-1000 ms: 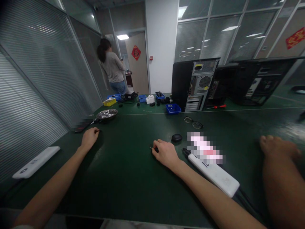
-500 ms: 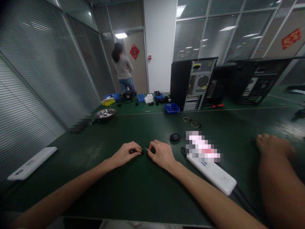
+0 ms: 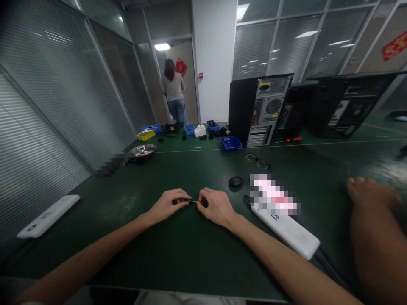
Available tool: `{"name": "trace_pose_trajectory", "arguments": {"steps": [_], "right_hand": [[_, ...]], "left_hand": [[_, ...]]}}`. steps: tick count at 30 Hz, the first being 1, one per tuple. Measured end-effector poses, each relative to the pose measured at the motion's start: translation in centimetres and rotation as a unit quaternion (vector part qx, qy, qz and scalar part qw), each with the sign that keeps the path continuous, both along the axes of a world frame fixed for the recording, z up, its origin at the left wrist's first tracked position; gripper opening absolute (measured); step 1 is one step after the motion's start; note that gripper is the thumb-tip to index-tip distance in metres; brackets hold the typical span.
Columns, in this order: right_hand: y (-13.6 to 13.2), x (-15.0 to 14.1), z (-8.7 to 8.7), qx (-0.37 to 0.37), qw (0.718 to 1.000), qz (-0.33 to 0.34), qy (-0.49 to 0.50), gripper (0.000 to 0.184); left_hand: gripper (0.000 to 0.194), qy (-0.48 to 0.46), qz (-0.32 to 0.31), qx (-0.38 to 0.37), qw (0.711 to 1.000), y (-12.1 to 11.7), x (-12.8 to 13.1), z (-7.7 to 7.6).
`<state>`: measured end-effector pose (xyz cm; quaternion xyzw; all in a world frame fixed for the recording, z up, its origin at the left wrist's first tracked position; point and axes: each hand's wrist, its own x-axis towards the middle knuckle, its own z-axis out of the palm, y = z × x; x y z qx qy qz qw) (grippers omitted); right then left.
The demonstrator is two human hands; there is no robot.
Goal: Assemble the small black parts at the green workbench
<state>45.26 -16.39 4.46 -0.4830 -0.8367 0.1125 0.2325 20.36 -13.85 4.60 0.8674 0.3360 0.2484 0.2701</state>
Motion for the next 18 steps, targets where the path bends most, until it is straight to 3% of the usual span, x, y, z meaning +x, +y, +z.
{"name": "trace_pose_trajectory", "arguments": {"steps": [8, 18], "right_hand": [[-0.65, -0.74, 0.2, 0.003, 1.0, 0.025, -0.009, 0.015], [-0.32, -0.64, 0.57, 0.015, 1.0, -0.003, -0.02, 0.017]], "left_hand": [[0.025, -0.014, -0.039, 0.017, 0.999, -0.36, 0.34, 0.24], [0.039, 0.057, -0.019, 0.073, 0.996, -0.64, 0.55, 0.29]]}}
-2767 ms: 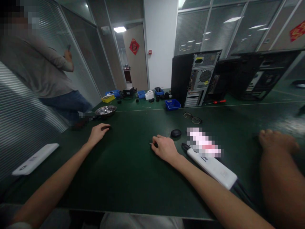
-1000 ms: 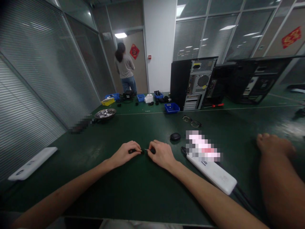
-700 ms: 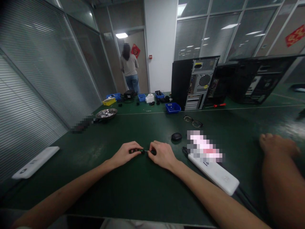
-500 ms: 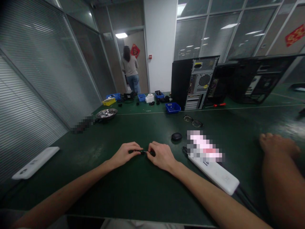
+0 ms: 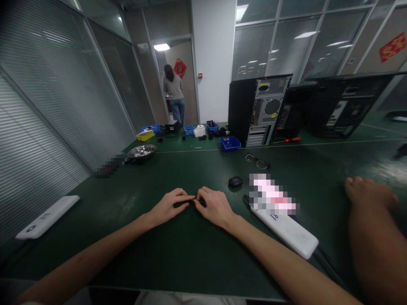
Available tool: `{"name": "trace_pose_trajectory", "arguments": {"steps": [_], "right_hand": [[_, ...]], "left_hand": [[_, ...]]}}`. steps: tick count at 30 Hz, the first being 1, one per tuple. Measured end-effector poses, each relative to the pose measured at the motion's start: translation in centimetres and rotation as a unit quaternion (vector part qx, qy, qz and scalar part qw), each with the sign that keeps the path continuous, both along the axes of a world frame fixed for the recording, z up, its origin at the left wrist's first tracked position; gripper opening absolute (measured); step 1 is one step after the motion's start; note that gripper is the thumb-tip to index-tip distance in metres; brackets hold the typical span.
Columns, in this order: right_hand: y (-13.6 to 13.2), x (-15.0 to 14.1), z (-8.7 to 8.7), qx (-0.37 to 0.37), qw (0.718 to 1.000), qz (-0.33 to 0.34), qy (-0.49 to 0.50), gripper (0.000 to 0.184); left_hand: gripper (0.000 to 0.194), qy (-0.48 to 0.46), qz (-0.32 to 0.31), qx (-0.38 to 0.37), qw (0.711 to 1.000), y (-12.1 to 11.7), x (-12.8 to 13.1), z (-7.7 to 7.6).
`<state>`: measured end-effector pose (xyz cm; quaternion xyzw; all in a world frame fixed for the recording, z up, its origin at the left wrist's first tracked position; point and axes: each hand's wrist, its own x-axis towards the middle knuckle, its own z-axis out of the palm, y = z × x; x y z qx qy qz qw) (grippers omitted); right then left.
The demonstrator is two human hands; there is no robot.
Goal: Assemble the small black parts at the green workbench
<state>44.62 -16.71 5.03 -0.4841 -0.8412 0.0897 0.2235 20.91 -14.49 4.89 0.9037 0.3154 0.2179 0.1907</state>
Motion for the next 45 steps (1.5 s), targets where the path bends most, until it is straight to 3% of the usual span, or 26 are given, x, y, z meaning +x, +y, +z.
{"name": "trace_pose_trajectory", "arguments": {"steps": [6, 11, 17, 24, 27, 30, 33, 36, 39, 45], "right_hand": [[0.4, 0.4, 0.2, 0.007, 0.998, -0.014, -0.068, 0.016], [0.7, 1.2, 1.1, -0.016, 0.996, -0.018, -0.086, 0.011], [1.6, 2.1, 1.0, -0.031, 0.995, -0.077, -0.058, 0.017], [1.5, 1.9, 0.1, -0.023, 0.994, -0.089, -0.05, 0.019], [1.5, 2.1, 0.0, -0.029, 0.995, -0.086, -0.042, 0.02], [1.5, 2.1, 0.1, -0.031, 0.995, -0.081, -0.039, 0.021], [1.4, 2.1, 0.2, -0.034, 0.995, -0.082, -0.043, 0.021], [1.4, 2.0, 0.3, -0.04, 0.995, -0.084, -0.045, 0.02], [1.4, 2.0, 0.4, -0.04, 0.995, -0.082, -0.044, 0.021], [1.3, 2.2, 0.4, -0.037, 0.996, -0.071, -0.031, 0.021]], "left_hand": [[0.047, 0.063, 0.004, 0.033, 0.997, 0.0, 0.7, -0.1], [0.054, 0.043, 0.014, -0.007, 0.999, 0.2, 0.1, 0.0], [0.028, 0.0, -0.028, -0.034, 0.999, 0.5, -0.4, 0.3], [0.031, 0.01, -0.032, -0.046, 0.998, 1.2, -0.3, -0.1], [0.038, -0.007, 0.046, -0.047, 0.998, 3.8, -3.4, -0.6], [0.038, 0.008, 0.182, -0.008, 0.983, 7.2, -9.1, -0.9], [0.027, 0.074, 0.317, 0.064, 0.943, 9.9, -15.5, -1.1], [0.027, 0.115, 0.416, 0.111, 0.895, 11.0, -19.8, -1.5], [0.027, 0.125, 0.454, 0.124, 0.874, 11.3, -21.1, -2.0], [0.027, 0.11, 0.454, 0.146, 0.872, 11.6, -20.7, -2.6]]}}
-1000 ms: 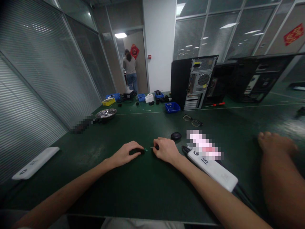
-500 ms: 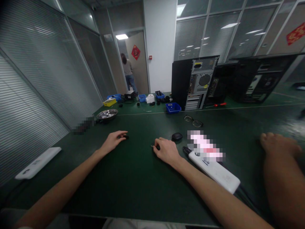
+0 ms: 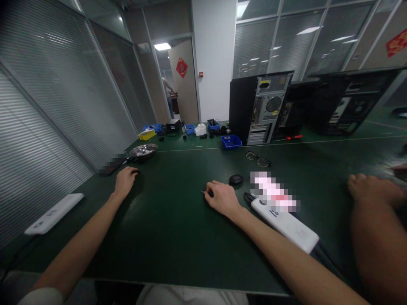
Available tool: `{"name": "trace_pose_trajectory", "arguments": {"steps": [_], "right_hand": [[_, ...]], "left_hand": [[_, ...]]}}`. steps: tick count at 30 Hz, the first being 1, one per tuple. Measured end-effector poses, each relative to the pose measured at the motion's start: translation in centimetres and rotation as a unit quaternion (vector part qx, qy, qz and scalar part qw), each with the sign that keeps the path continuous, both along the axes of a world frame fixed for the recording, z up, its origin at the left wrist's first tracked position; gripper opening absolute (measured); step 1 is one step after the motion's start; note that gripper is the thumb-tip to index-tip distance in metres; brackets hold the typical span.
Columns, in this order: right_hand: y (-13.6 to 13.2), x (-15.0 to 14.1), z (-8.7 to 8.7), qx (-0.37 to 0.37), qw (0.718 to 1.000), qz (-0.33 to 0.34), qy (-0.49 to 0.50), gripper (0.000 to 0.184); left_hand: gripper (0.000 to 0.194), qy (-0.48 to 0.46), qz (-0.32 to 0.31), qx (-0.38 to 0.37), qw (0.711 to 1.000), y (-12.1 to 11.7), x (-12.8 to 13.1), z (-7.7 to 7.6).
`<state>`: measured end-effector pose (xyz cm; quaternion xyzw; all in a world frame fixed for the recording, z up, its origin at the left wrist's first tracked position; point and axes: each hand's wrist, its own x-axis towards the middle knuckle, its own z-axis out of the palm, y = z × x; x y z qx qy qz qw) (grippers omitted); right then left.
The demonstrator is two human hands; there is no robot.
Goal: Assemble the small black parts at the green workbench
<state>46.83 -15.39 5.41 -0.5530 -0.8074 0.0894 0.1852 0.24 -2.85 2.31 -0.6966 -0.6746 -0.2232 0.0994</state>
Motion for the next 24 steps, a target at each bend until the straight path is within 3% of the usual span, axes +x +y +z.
{"name": "trace_pose_trajectory", "arguments": {"steps": [11, 24], "right_hand": [[0.2, 0.0, -0.5, 0.006, 1.0, -0.008, -0.006, 0.022], [0.3, 0.1, -0.6, 0.007, 1.0, -0.011, -0.011, 0.023]], "left_hand": [[0.026, -0.059, 0.035, -0.047, 0.997, 1.5, -2.1, -0.2], [0.029, 0.003, 0.062, -0.034, 0.998, 0.3, -1.3, -0.1]]}}
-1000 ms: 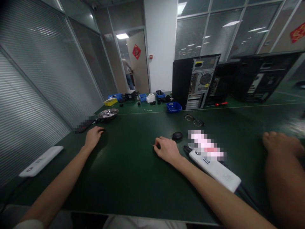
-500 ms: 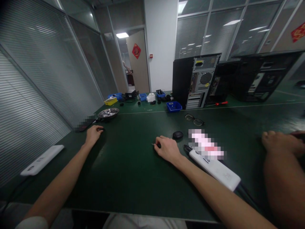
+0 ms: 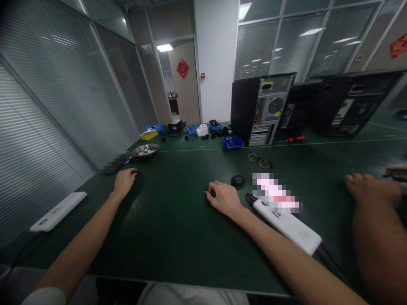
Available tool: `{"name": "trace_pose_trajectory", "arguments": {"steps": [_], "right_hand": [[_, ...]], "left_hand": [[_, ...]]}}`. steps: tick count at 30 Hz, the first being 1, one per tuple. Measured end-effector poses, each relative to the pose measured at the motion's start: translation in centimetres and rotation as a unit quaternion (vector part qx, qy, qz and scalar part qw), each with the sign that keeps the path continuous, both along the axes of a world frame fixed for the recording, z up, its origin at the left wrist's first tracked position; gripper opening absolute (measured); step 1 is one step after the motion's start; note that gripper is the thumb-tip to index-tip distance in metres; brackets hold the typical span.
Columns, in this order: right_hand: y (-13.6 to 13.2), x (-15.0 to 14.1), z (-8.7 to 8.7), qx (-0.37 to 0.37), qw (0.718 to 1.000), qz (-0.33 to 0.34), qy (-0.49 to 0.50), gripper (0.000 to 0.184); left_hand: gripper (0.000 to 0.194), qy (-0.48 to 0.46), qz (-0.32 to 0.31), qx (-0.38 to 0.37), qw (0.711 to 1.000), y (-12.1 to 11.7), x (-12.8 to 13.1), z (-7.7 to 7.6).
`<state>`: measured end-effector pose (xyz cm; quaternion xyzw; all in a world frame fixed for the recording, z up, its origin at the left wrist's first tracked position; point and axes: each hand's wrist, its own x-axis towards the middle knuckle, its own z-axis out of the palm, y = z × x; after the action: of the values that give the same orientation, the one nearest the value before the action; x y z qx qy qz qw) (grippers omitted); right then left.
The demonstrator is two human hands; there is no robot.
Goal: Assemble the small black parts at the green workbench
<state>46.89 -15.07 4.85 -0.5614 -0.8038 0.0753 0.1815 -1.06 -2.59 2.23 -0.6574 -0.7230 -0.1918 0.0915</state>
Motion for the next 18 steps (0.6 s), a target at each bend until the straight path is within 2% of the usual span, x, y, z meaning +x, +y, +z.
{"name": "trace_pose_trajectory", "arguments": {"steps": [5, 9, 18], "right_hand": [[0.01, -0.06, 0.0, 0.001, 1.0, -0.001, 0.002, 0.023], [-0.03, -0.15, 0.09, -0.002, 1.0, 0.001, -0.004, 0.024], [-0.12, -0.1, 0.3, -0.007, 1.0, 0.007, 0.002, 0.024]], "left_hand": [[0.034, 0.038, 0.024, -0.023, 0.999, -0.25, 0.51, 0.11], [0.037, 0.059, 0.016, -0.039, 0.997, -0.22, 0.95, 0.22], [0.033, 0.051, 0.012, -0.042, 0.998, -0.19, 0.89, 0.34]]}}
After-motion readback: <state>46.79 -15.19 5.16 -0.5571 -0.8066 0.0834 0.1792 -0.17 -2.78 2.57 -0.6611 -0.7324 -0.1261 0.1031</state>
